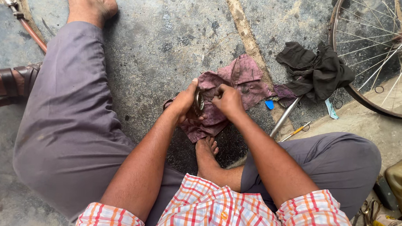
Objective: The person cleans a bicycle gear component using a cloth and wipes the grime away, then holds the gear up and indicates specific areas on the component while seated on the floor.
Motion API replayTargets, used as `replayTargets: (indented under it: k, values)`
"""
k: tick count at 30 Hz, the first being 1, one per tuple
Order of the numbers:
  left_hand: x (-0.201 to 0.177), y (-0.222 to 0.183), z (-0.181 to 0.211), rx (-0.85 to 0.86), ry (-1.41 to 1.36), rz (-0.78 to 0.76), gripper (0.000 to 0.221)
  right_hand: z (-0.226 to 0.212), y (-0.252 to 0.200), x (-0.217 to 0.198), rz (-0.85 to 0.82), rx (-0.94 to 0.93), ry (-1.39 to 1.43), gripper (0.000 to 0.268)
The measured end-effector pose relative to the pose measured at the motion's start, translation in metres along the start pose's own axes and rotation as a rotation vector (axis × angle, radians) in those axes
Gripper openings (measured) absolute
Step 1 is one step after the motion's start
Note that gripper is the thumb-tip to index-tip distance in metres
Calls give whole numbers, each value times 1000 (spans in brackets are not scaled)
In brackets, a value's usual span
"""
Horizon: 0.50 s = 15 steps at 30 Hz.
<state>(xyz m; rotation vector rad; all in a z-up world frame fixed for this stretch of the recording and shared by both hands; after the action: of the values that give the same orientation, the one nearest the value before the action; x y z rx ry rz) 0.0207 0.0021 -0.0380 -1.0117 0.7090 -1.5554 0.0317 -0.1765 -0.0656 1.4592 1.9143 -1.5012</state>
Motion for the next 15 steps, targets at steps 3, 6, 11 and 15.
replayTargets:
  k: [3,6,11,15]
  values:
    - [3,-9,9,3,-42,-20,72,7,4,-9,-68,46,392,14]
    - [6,-10,10,3,-57,-46,74,6,3,0,-204,5,633,12]
    - [6,-4,8,17,-80,-66,77,5,-1,12,-279,8,739,12]
    - [7,-1,6,45,-46,-92,76,4,-3,14,-291,34,809,12]
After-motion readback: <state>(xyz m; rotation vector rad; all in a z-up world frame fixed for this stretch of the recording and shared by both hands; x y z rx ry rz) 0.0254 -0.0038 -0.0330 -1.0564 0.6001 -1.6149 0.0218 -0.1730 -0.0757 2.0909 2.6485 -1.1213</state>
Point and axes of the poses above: each hand's wrist, its own y-axis towards the middle knuckle, its own x-axis out of the palm, z = x × y, the point moved 4 cm from there along y, towards the middle knuckle, and after that the axes turned 5 degrees about x, right-handed, at the moved point
